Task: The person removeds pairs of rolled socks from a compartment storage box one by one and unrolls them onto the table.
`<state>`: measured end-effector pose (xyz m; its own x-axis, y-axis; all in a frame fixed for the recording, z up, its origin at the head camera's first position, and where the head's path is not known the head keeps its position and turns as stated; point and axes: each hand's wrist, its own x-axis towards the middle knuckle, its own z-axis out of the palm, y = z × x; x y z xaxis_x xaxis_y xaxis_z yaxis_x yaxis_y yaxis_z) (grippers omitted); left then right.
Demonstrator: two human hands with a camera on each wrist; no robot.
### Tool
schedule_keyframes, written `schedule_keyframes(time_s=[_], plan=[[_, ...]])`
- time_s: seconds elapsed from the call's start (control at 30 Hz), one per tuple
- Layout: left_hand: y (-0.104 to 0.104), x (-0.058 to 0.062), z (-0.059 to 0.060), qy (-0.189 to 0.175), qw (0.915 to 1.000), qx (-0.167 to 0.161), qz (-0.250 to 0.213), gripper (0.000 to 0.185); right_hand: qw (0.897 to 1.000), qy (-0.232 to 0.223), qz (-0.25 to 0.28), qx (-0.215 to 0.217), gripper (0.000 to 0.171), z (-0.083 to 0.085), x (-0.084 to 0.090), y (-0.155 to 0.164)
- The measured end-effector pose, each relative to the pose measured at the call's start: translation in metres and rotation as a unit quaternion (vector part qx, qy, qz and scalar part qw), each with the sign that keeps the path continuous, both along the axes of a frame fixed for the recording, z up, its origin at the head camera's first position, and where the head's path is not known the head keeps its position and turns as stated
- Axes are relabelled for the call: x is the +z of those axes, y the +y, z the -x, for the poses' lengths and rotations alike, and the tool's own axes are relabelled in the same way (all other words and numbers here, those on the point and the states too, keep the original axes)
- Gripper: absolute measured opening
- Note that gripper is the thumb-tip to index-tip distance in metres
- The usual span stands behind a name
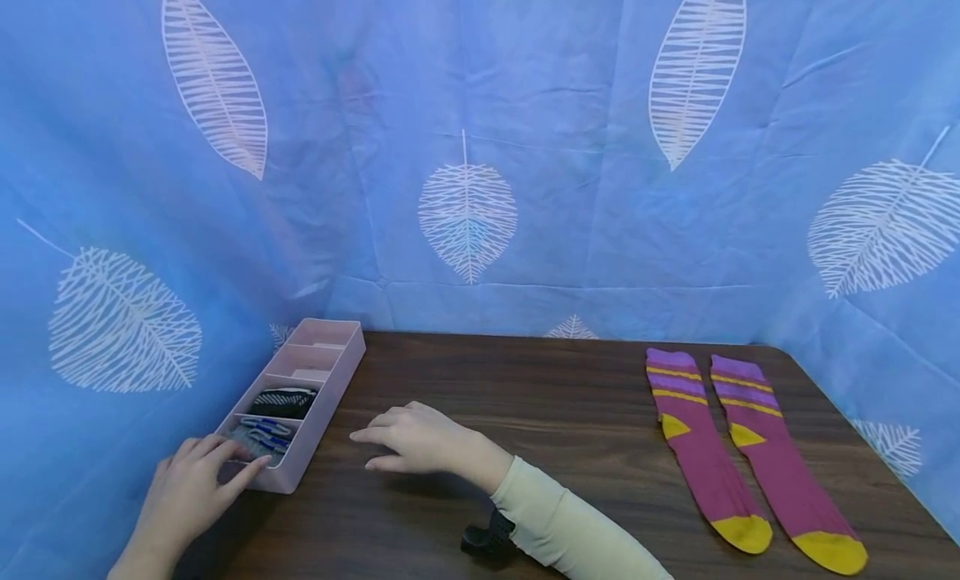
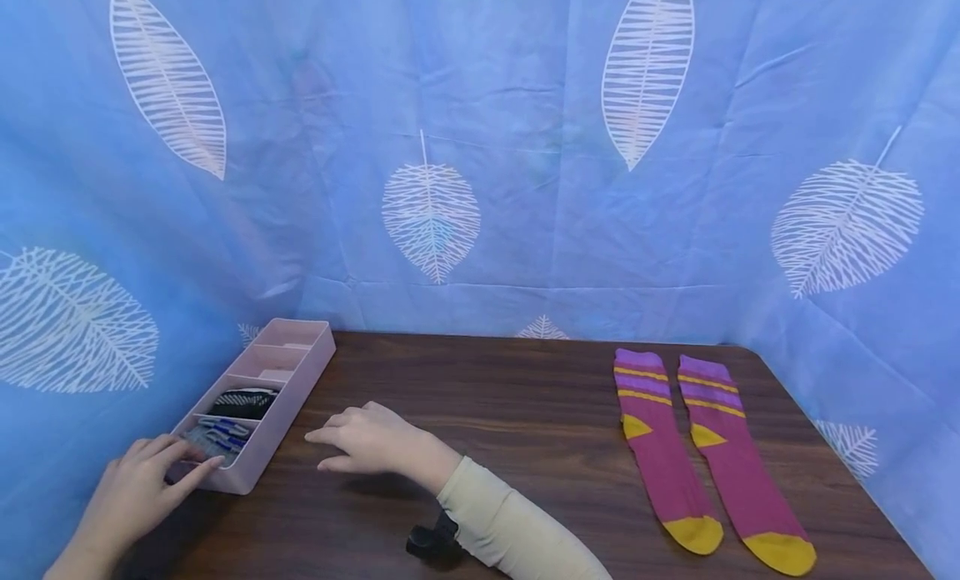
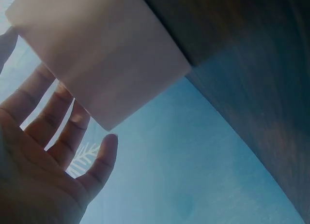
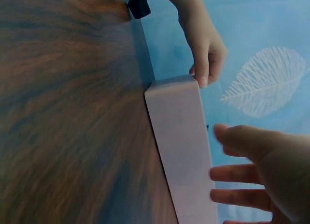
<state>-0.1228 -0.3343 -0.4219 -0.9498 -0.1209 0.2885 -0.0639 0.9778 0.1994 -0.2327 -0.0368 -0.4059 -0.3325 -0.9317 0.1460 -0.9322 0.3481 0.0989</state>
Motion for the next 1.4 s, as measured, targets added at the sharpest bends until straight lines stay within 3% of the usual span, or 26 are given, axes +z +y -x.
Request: schedule_keyframes(time_s=[0.33,0.57,0.8,0.97,1.4], plan=[[0.001,0.0,-0.003,-0.034,0.9992,0.018,-0.004,0.062,0.99,0.056,0.126,-0.004,0.04,0.004,-0.009,-0.042],[0.0,0.002,-0.005,-0.005,1.0,0.0,0.006,0.057,0.98,0.086,0.168,-0.059,0.039,0.01,-0.007,-0.071],[0.002,0.0,-0.002,0.05,0.9981,-0.021,0.027,0.05,0.977,0.015,0.159,-0.139,0.042,0.021,-0.001,-0.098],[0.004,0.0,-0.002,0.042,0.998,-0.016,0.045,0.054,0.975,-0.015,0.133,-0.176,0.047,0.029,-0.002,-0.115],[0.004,-0.001,-0.001,0.038,0.9985,-0.013,0.037,0.053,0.969,-0.074,0.049,-0.231,0.057,0.044,-0.006,-0.144]])
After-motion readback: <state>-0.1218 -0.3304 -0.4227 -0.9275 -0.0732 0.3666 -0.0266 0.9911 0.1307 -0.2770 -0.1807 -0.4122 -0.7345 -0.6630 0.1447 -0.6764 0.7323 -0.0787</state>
